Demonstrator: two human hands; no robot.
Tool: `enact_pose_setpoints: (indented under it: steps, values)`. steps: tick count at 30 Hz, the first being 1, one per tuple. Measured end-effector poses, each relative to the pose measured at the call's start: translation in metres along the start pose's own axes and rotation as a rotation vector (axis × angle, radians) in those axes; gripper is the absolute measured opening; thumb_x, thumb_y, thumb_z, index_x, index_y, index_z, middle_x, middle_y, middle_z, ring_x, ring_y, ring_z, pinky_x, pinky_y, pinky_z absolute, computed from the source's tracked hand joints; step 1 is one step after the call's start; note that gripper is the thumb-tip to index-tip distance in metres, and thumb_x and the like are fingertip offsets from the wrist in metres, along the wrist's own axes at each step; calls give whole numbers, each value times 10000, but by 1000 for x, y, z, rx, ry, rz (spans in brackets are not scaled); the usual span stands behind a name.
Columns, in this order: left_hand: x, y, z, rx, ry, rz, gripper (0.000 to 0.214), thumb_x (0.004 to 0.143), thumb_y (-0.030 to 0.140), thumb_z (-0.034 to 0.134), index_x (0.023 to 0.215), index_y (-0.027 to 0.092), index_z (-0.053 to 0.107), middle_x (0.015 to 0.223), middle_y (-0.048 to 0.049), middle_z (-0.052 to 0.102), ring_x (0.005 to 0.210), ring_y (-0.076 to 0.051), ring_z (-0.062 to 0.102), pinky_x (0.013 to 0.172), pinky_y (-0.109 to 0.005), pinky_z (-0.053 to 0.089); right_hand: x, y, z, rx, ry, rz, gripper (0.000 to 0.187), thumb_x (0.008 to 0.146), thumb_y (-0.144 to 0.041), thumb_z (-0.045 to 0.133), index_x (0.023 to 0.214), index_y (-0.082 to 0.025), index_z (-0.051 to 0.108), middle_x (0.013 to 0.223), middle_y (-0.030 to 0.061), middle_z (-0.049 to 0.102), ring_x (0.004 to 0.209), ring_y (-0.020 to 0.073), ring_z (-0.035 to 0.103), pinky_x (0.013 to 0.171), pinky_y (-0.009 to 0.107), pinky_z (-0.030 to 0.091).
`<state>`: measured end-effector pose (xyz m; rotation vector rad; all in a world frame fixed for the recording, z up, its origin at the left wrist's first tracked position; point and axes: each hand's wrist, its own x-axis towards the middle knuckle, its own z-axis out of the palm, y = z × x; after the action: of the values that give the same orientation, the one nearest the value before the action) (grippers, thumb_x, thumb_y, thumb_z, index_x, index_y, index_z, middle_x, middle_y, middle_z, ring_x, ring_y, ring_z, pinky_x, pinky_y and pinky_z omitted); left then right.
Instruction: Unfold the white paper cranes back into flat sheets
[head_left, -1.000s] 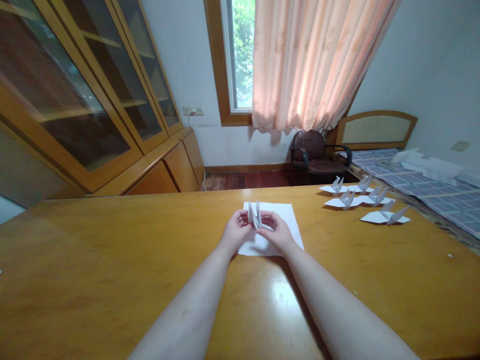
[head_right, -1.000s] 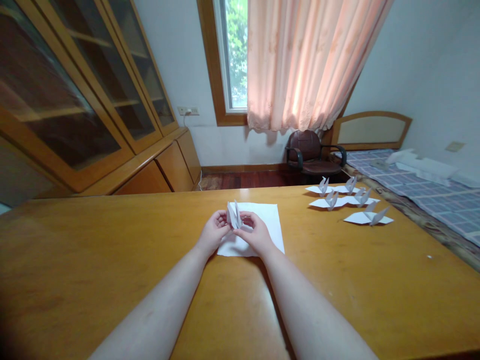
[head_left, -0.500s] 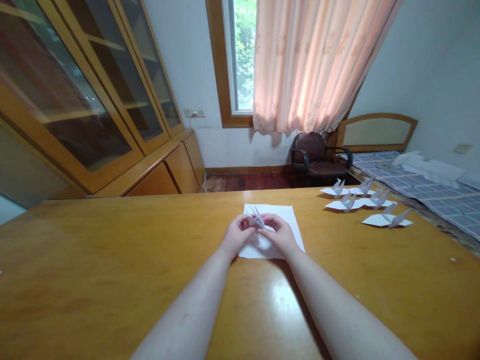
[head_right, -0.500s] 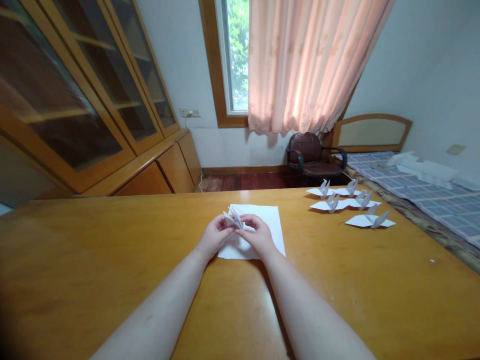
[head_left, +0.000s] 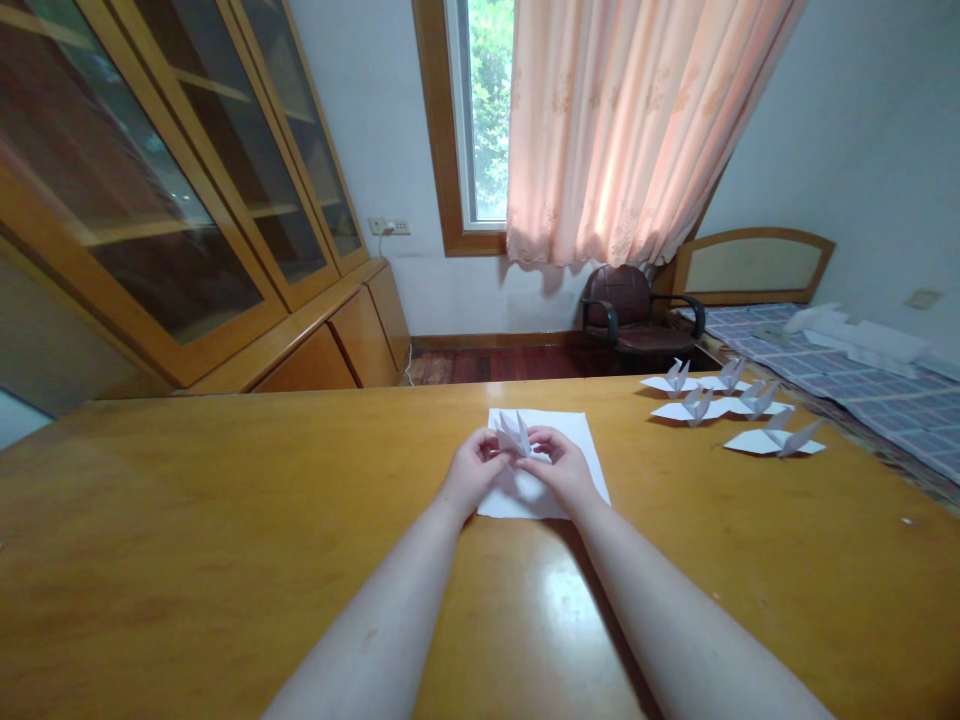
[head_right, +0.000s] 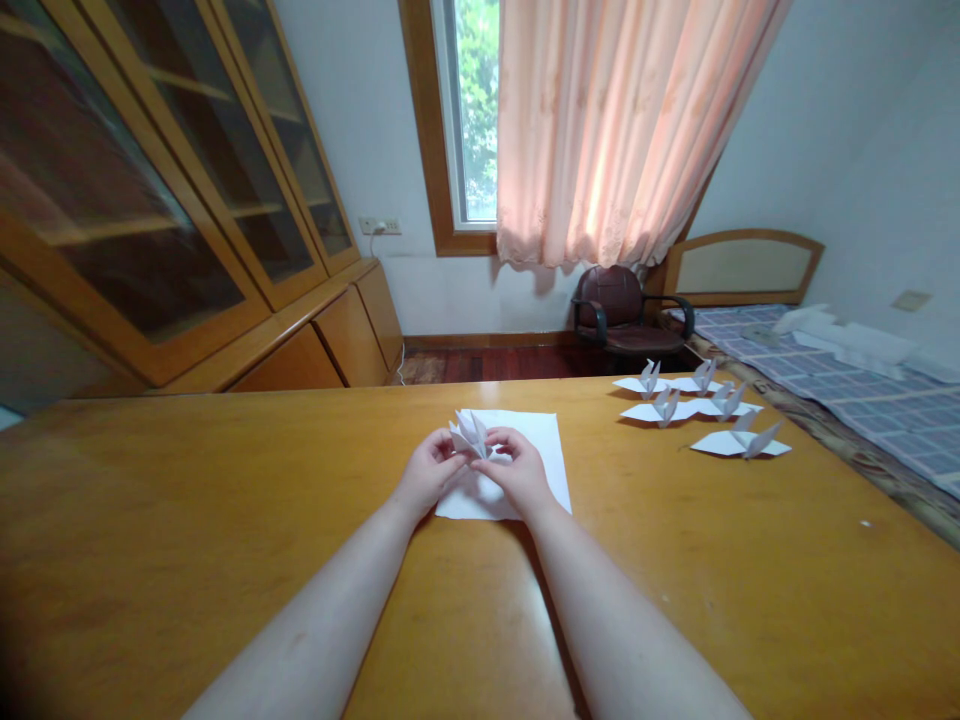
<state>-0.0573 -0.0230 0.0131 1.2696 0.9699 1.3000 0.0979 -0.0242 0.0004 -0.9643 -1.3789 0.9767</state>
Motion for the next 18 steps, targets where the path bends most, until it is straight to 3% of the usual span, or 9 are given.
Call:
enact_pose_setpoints:
  steps: [5, 9, 14, 18]
  values:
    - [2, -9, -2, -38, 12, -38, 305, 642, 263, 730, 840, 186, 512, 748, 10, 630, 698, -131, 607, 666, -252, 464, 2, 6, 1, 76, 68, 81, 419, 547, -305, 812, 885, -227, 577, 876, 22, 607, 765, 171, 564, 693, 319, 470]
    - [2, -14, -4, 8, 16, -39, 381, 685, 301, 710, 995, 201, 511, 815, -13, 646, 686, -133, 619, 640, -250, 479, 4, 11, 4, 153, -21, 129, 517, 568, -327, 798, 1016, -231, 558, 918, 42, 635, 818, 194, 595, 723, 336, 486]
    - [1, -11, -5, 187, 54, 128, 468, 705, 241, 682, 1156, 251, 560, 1203, -68, 565, 885, -150, 617, 848, -324, 482, 2, 10, 5, 142, -105, 155, 480, 629, -356, 754, 1047, -228, 555, 960, 49, 651, 844, 201, 611, 745, 347, 489]
    - [2, -8, -9, 342, 77, 280, 321, 687, 177, 672, 1001, 244, 668, 1141, -61, 585, 1053, -200, 547, 969, -376, 405, 0, 6, 2, -16, -93, 107, 420, 628, -384, 751, 979, -220, 588, 950, 45, 644, 815, 193, 595, 721, 330, 480]
